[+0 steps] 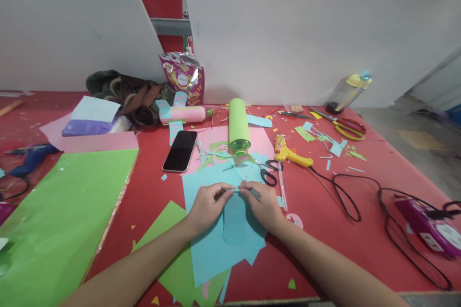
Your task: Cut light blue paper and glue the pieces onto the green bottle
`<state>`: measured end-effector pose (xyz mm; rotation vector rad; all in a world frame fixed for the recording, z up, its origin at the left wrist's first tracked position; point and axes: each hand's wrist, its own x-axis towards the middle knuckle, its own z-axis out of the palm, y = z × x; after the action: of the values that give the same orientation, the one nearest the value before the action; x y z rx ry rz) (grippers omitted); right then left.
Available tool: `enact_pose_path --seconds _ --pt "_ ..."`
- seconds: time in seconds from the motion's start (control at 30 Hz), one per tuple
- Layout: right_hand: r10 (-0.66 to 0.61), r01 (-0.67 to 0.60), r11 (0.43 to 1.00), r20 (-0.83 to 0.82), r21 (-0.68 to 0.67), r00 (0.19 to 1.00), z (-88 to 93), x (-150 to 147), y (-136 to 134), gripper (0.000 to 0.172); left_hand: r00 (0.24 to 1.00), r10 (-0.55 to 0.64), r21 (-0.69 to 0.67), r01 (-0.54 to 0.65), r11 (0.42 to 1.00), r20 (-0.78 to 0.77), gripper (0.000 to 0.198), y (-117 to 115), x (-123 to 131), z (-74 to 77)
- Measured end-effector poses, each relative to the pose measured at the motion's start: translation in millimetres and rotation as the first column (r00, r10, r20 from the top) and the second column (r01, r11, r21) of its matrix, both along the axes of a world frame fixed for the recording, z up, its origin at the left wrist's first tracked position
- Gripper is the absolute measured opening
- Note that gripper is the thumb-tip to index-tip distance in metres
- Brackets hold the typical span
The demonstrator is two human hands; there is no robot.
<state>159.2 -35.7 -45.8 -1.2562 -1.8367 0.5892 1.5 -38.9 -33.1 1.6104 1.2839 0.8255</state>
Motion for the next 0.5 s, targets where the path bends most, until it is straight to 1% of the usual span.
enact_pose_path --seconds 0.2,0.37,0.5 --pt "0.002 -0.002 1.000 0.008 0.030 1.000 -0.4 -0.4 -1.2 0.019 1.000 0.001 -0.030 0.000 1.000 0.030 0.022 -0.8 1.0 1.9" --pt "0.019 -0.022 0.997 0.033 0.076 0.999 0.5 -0.6 -3.7 0.021 1.000 -0.012 -0.078 0.013 0.997 0.025 0.023 -1.7 2.2 1.7" --pt "0.034 -0.037 0.995 0.038 0.093 0.999 1.6 -1.7 -5.2 0.021 1.000 -0.012 -0.085 0.012 0.996 0.000 0.024 -1.6 2.7 2.2"
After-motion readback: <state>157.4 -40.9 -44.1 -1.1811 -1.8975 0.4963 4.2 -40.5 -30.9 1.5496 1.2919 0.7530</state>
